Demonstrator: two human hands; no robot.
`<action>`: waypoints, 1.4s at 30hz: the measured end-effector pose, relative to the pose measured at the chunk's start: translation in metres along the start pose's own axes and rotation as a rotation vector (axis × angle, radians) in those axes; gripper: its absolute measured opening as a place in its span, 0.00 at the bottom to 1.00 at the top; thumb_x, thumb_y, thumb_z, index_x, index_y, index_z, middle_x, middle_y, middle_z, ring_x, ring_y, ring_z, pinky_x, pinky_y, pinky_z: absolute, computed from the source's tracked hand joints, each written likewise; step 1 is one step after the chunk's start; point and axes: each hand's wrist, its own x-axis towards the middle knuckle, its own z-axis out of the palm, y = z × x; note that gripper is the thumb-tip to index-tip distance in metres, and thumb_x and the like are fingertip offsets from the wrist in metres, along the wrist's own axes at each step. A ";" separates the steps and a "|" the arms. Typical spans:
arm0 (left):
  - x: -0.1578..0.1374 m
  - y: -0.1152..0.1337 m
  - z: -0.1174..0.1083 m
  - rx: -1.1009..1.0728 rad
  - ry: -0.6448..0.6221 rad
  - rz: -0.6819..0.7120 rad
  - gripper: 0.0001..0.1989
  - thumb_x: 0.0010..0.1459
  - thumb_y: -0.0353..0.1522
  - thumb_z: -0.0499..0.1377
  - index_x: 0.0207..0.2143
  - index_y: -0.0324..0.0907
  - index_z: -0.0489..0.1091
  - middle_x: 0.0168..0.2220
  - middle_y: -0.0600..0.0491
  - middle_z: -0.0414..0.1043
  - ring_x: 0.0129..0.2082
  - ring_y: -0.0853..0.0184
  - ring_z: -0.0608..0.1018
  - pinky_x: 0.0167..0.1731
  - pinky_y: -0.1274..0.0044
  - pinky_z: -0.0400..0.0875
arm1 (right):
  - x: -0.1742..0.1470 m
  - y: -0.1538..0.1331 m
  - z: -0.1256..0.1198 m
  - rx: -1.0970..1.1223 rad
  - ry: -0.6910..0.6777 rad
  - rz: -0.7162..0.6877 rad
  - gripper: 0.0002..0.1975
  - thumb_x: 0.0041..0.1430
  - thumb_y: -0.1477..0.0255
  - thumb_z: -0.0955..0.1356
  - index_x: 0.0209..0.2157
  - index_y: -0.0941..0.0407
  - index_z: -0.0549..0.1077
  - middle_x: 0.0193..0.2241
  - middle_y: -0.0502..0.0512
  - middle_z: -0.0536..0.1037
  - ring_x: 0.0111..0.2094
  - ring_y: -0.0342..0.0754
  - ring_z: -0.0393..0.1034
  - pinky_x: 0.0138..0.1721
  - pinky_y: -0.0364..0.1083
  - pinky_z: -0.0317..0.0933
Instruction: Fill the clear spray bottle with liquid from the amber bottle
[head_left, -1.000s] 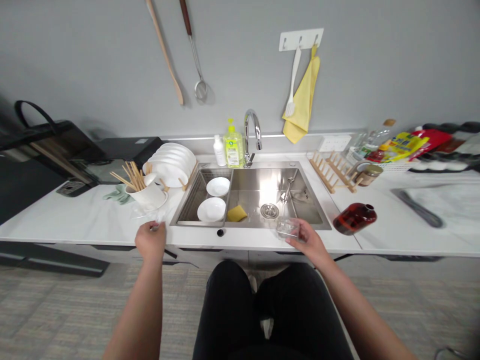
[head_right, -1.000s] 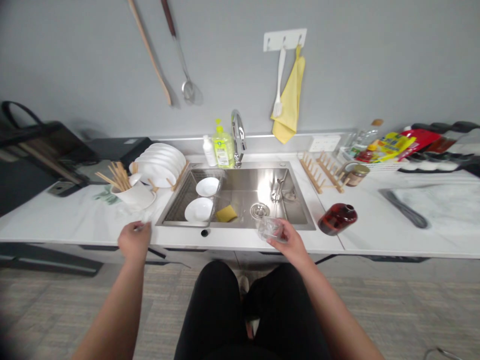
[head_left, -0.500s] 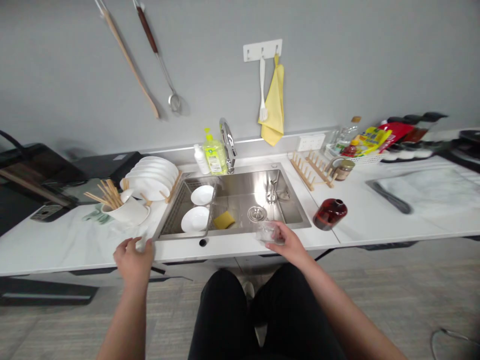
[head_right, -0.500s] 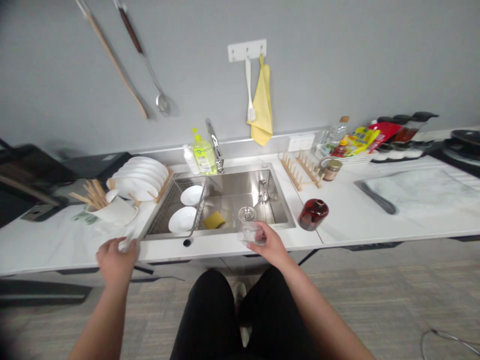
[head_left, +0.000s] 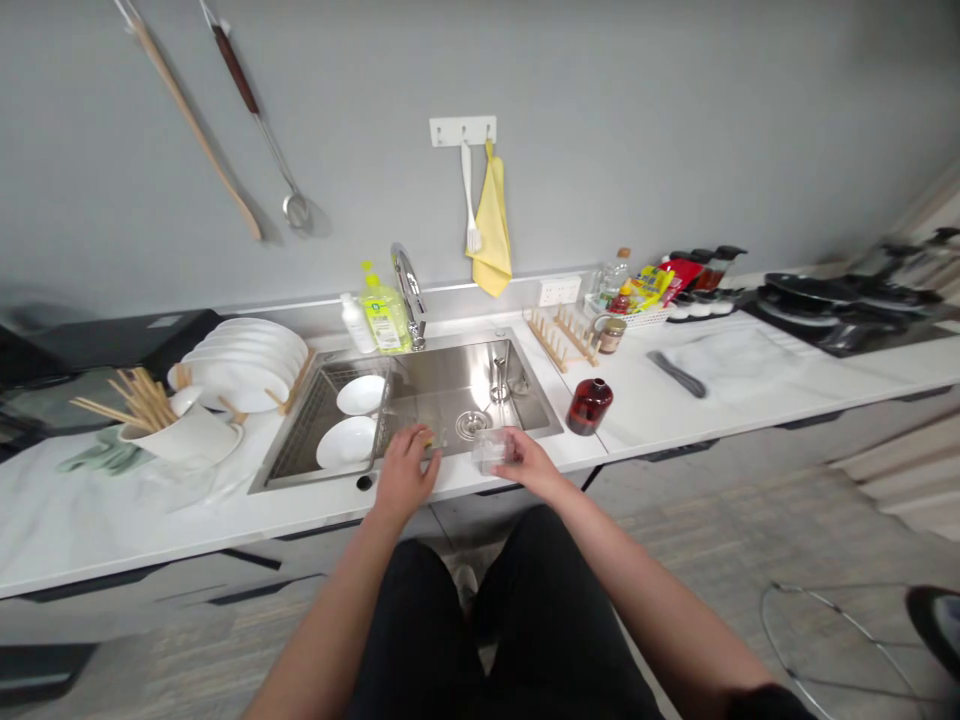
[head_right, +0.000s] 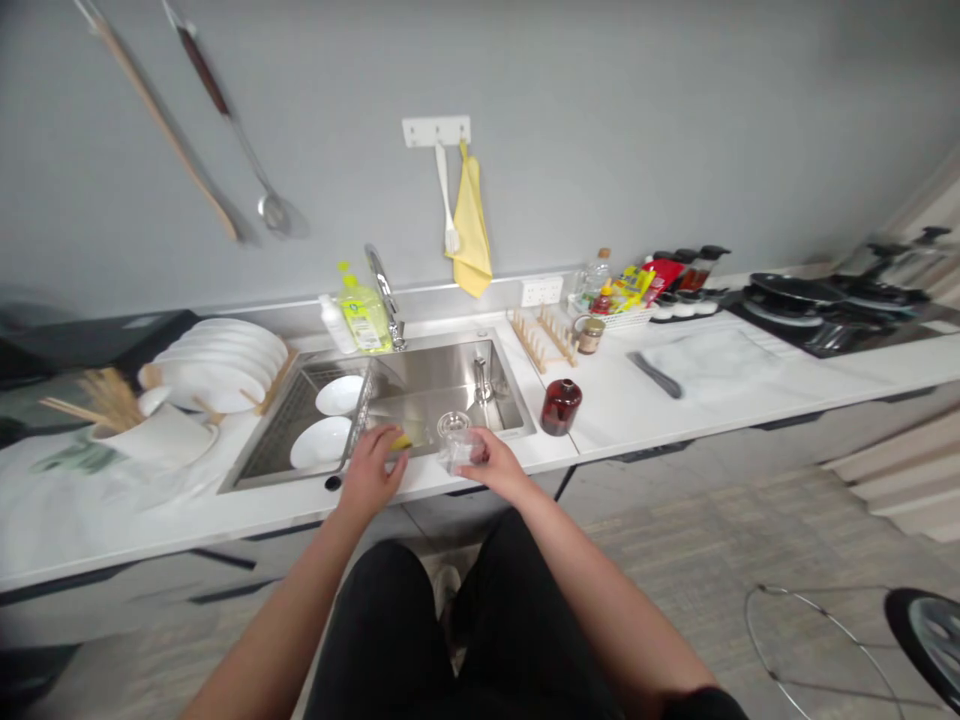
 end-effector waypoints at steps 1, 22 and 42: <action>0.005 0.003 0.011 -0.015 -0.049 0.010 0.19 0.75 0.38 0.61 0.64 0.43 0.76 0.66 0.36 0.77 0.69 0.45 0.77 0.74 0.52 0.70 | -0.002 -0.002 -0.001 0.044 0.009 0.017 0.39 0.51 0.53 0.85 0.59 0.51 0.75 0.45 0.50 0.82 0.38 0.49 0.76 0.45 0.50 0.74; 0.081 0.099 0.135 -0.541 -0.217 -0.025 0.44 0.59 0.41 0.79 0.74 0.48 0.70 0.73 0.39 0.74 0.74 0.42 0.76 0.77 0.50 0.68 | -0.129 -0.043 -0.113 0.038 0.242 0.043 0.36 0.56 0.53 0.87 0.61 0.46 0.75 0.47 0.55 0.82 0.47 0.58 0.79 0.54 0.57 0.74; 0.120 0.164 0.134 -0.705 -0.083 -0.246 0.49 0.42 0.37 0.87 0.64 0.46 0.71 0.61 0.42 0.85 0.61 0.48 0.87 0.67 0.57 0.79 | -0.154 -0.031 -0.136 0.033 0.299 0.061 0.37 0.58 0.55 0.86 0.63 0.47 0.75 0.49 0.57 0.85 0.48 0.58 0.81 0.56 0.59 0.76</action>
